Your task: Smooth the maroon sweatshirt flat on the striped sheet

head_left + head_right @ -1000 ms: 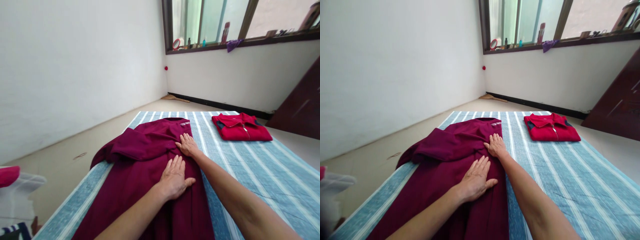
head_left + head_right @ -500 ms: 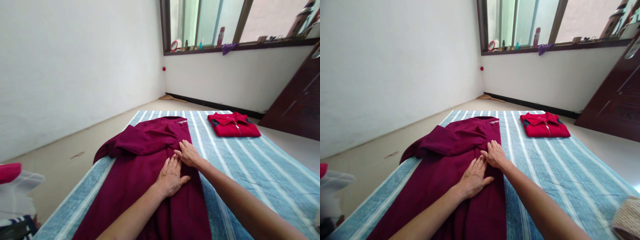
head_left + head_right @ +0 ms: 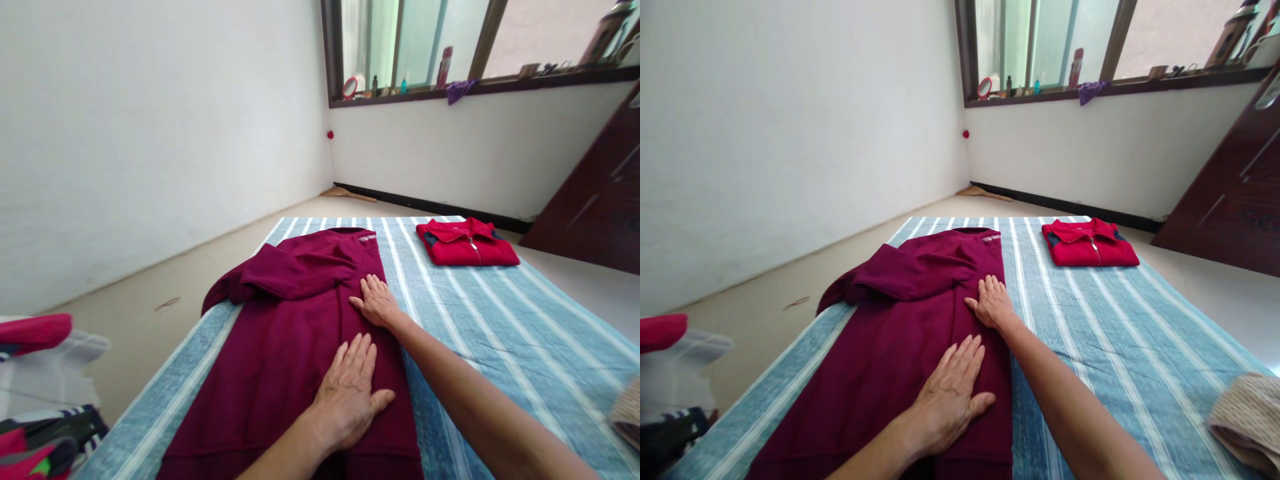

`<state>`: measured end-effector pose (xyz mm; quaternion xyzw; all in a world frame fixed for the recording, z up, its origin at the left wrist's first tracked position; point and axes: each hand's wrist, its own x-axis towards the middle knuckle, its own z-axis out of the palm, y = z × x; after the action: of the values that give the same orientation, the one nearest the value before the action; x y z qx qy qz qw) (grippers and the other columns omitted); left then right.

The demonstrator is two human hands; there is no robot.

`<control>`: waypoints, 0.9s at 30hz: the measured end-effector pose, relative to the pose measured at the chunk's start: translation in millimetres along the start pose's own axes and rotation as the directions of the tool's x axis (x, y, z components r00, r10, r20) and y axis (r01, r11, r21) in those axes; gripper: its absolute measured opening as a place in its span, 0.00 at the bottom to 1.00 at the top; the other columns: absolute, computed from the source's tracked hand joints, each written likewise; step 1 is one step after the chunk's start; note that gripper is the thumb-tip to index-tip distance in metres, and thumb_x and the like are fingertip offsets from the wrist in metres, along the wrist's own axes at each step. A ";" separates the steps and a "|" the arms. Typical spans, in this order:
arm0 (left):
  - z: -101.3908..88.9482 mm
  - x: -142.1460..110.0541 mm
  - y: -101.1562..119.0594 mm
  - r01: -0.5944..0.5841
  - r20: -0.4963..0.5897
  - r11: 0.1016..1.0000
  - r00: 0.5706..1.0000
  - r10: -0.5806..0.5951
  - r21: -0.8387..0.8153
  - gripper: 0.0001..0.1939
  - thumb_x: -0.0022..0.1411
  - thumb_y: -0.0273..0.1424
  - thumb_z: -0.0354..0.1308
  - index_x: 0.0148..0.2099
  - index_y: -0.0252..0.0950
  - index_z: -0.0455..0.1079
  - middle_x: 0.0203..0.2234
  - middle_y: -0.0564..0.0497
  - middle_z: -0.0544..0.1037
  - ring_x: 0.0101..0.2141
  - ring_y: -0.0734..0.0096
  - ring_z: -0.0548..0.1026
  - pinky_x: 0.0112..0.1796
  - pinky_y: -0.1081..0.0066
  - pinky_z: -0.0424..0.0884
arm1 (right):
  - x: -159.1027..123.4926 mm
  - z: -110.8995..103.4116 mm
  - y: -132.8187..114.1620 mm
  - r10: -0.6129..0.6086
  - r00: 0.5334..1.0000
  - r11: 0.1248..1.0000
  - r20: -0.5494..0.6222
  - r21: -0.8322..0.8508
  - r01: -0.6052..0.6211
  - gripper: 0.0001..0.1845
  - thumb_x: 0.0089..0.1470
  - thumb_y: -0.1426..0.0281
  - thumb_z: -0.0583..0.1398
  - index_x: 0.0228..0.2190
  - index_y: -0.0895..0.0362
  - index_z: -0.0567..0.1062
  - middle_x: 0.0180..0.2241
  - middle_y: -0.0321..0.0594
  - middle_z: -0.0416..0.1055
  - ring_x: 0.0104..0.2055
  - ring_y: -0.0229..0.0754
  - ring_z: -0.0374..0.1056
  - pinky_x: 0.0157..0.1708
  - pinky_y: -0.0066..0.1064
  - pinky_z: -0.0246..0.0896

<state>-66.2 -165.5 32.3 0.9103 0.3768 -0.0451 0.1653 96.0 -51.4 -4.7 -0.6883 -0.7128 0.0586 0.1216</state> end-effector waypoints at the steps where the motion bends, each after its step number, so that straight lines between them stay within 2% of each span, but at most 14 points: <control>1: 2.1 -0.3 -1.9 -0.005 -0.012 1.000 1.000 0.005 0.006 0.38 0.64 0.52 0.35 0.67 0.33 0.43 0.65 0.44 0.42 0.64 0.63 0.38 0.62 0.57 0.41 | -0.5 -1.7 -0.5 0.000 1.000 1.000 0.002 0.002 0.000 0.39 0.59 0.50 0.44 0.59 0.69 0.56 0.62 0.59 0.48 0.64 0.57 0.41 0.59 0.44 0.38; 4: 3.0 0.4 -3.8 -0.010 -0.043 1.000 0.999 0.011 0.020 0.37 0.64 0.52 0.35 0.66 0.32 0.44 0.65 0.44 0.44 0.64 0.63 0.39 0.61 0.58 0.43 | -7.4 -8.5 -5.9 0.004 1.000 1.000 -0.006 0.010 -0.004 0.38 0.60 0.51 0.44 0.59 0.69 0.56 0.62 0.60 0.48 0.64 0.57 0.41 0.59 0.44 0.37; 8: 5.5 2.0 -3.4 -0.016 -0.073 0.999 0.997 0.018 0.031 0.37 0.63 0.50 0.41 0.66 0.32 0.44 0.65 0.43 0.45 0.64 0.61 0.40 0.61 0.56 0.45 | -28.9 -11.3 -19.2 -0.015 1.000 0.999 -0.003 0.033 0.015 0.40 0.59 0.49 0.42 0.60 0.67 0.53 0.63 0.56 0.45 0.65 0.54 0.35 0.61 0.43 0.31; 12: 14.0 4.4 -6.6 -0.050 -0.154 0.998 0.987 0.056 0.044 0.37 0.63 0.49 0.42 0.66 0.33 0.43 0.64 0.43 0.48 0.63 0.60 0.43 0.61 0.55 0.47 | -44.3 -4.8 -26.5 -0.004 0.999 0.998 0.047 0.056 0.001 0.42 0.58 0.47 0.39 0.60 0.67 0.55 0.63 0.56 0.46 0.65 0.53 0.37 0.61 0.43 0.34; 16: 11.7 4.0 -4.6 -0.055 -0.234 0.996 0.970 0.069 0.066 0.35 0.63 0.49 0.44 0.64 0.32 0.51 0.62 0.41 0.56 0.62 0.59 0.52 0.59 0.56 0.52 | -45.2 -1.6 -27.7 0.023 0.998 0.998 0.054 0.065 -0.026 0.42 0.59 0.48 0.39 0.60 0.68 0.54 0.63 0.57 0.45 0.65 0.54 0.37 0.60 0.44 0.34; 19: 5.4 -2.9 1.7 -0.013 -0.302 0.995 0.952 0.042 0.099 0.29 0.63 0.45 0.47 0.59 0.32 0.60 0.57 0.41 0.65 0.58 0.57 0.60 0.56 0.55 0.59 | -44.3 -1.6 -29.3 0.015 0.999 0.998 0.052 0.068 -0.019 0.42 0.59 0.48 0.41 0.60 0.68 0.54 0.63 0.57 0.44 0.65 0.54 0.36 0.61 0.44 0.33; 21: 6.0 -10.3 4.3 0.009 -0.332 0.990 0.942 0.038 0.139 0.28 0.63 0.45 0.47 0.58 0.32 0.62 0.55 0.40 0.67 0.56 0.56 0.63 0.54 0.54 0.62 | -44.5 -1.2 -30.6 0.009 0.999 0.998 0.050 0.067 -0.013 0.41 0.58 0.48 0.42 0.60 0.68 0.54 0.63 0.57 0.44 0.65 0.55 0.36 0.61 0.44 0.32; 27: 35.8 -24.1 -4.2 -0.057 -0.278 0.962 0.951 0.134 0.267 0.38 0.62 0.51 0.42 0.61 0.24 0.56 0.57 0.32 0.62 0.58 0.48 0.60 0.52 0.55 0.64 | -47.0 0.7 -33.2 0.001 0.999 0.998 0.035 0.069 -0.003 0.41 0.59 0.49 0.41 0.60 0.69 0.53 0.63 0.58 0.44 0.65 0.56 0.36 0.60 0.45 0.32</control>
<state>-84.8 -190.8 2.5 0.9378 0.3434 0.0503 -0.0090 64.8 -99.6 -1.4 -0.6833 -0.7116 0.0951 0.1327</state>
